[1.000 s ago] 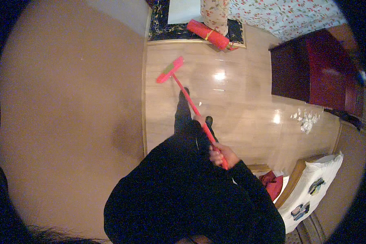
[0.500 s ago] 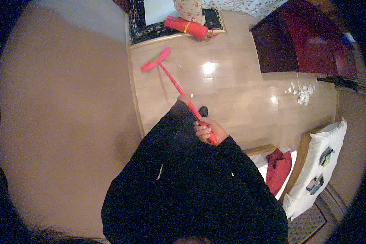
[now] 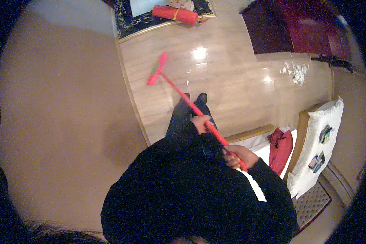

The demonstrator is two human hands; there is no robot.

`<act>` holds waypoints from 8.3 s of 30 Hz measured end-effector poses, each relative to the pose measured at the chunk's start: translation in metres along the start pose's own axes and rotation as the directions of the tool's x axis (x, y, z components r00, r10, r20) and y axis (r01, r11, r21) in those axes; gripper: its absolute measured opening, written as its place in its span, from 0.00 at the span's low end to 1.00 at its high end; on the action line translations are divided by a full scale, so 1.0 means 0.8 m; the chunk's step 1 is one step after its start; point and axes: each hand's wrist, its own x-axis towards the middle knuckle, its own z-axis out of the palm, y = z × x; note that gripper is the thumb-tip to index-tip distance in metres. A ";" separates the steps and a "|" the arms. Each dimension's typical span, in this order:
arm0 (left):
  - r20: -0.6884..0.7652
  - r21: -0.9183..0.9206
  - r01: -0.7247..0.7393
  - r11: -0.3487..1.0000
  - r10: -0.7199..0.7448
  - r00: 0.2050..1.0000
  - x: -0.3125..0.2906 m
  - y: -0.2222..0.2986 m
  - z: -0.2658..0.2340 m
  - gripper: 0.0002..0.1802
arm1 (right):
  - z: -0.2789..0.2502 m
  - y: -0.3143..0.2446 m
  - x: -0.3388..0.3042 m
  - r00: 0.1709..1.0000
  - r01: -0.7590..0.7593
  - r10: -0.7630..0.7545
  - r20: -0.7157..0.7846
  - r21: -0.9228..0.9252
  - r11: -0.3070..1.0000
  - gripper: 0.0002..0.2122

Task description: The person wipes a red desk and chair with a gray cloth, then sweeps the floor with a red broom, gathering debris into a pile. The person then picks up a red cloth from the bed and places it on the desk.

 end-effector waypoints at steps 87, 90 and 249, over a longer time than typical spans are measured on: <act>-0.362 0.019 0.038 0.999 -0.028 0.932 0.145 -0.151 0.070 0.13 | -0.192 -0.008 -0.086 0.997 -0.029 0.025 0.077 0.045 0.999 0.08; -0.359 0.141 0.104 0.985 -0.048 0.932 0.170 -0.183 0.135 0.12 | -0.236 -0.014 -0.137 0.999 0.003 -0.007 0.044 0.070 0.998 0.08; -0.439 0.151 0.220 0.964 -0.133 0.888 0.564 -0.444 0.907 0.14 | -0.800 -0.327 -0.747 0.966 0.209 -0.237 0.103 0.233 0.950 0.07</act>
